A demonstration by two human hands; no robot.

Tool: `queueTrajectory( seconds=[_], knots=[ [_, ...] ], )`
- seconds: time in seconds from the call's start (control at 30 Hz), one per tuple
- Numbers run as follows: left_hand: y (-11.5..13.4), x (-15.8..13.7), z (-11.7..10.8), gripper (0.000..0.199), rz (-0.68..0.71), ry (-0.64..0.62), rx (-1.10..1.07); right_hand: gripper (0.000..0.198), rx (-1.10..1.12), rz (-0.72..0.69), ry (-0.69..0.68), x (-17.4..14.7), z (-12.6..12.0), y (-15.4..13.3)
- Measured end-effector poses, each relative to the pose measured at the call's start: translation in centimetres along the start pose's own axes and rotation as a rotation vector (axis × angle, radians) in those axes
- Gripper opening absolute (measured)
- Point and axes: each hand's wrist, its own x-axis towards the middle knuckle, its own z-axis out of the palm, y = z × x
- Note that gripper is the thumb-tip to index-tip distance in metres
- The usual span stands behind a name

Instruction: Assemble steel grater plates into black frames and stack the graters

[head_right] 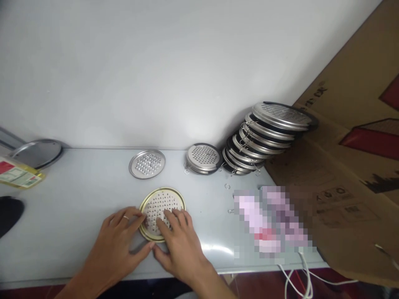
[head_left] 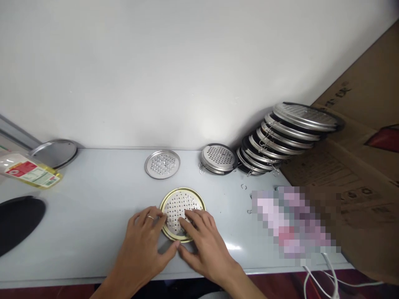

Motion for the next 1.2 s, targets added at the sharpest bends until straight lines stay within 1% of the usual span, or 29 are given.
queueTrajectory(
  seconds=[0.13, 0.17, 0.23, 0.3, 0.4, 0.5, 0.6, 0.7, 0.9, 1.1, 1.2],
  knots=[
    [-0.8, 0.0, 0.4, 0.038, 0.025, 0.065, -0.020, 0.051, 0.068, 0.017, 0.150, -0.6, 0.0, 0.9],
    [-1.0, -0.1, 0.5, 0.037, 0.025, 0.081, -0.036, 0.052, 0.067, 0.030, 0.163, -0.8, -0.1, 1.1],
    [-1.3, 0.0, 0.7, 0.034, 0.009, 0.087, -0.070, 0.051, 0.051, 0.049, 0.148, -1.1, -0.5, 1.5],
    [-1.3, 0.3, 0.7, 0.037, -0.018, 0.046, -0.095, 0.049, 0.032, 0.049, 0.120, -1.4, -0.8, 1.8],
    [-0.7, 1.4, 0.5, 0.053, -0.025, -0.043, -0.110, 0.045, 0.000, 0.037, 0.111, -1.6, -0.9, 2.0],
    [0.1, 2.9, 0.3, 0.070, -0.020, -0.107, -0.111, 0.044, -0.013, 0.032, 0.135, -1.7, -0.7, 2.0],
    [0.8, 4.3, 0.4, 0.081, -0.005, -0.144, -0.092, 0.043, -0.015, 0.029, 0.159, -1.7, -0.4, 2.1],
    [1.4, 5.3, 0.3, 0.085, 0.005, -0.190, -0.062, 0.041, -0.019, 0.028, 0.171, -1.7, -0.4, 2.1],
    [2.1, 6.4, -0.5, 0.087, -0.030, -0.356, -0.028, 0.041, -0.018, 0.049, 0.167, -1.8, -0.4, 2.1],
    [2.1, 7.3, -1.0, 0.092, -0.046, -0.428, 0.001, 0.041, -0.011, 0.073, 0.114, -2.0, -0.2, 2.4],
    [2.2, 7.7, -0.8, 0.090, -0.051, -0.431, 0.035, 0.041, -0.007, 0.075, 0.107, -2.1, -0.2, 2.5]
  ],
)
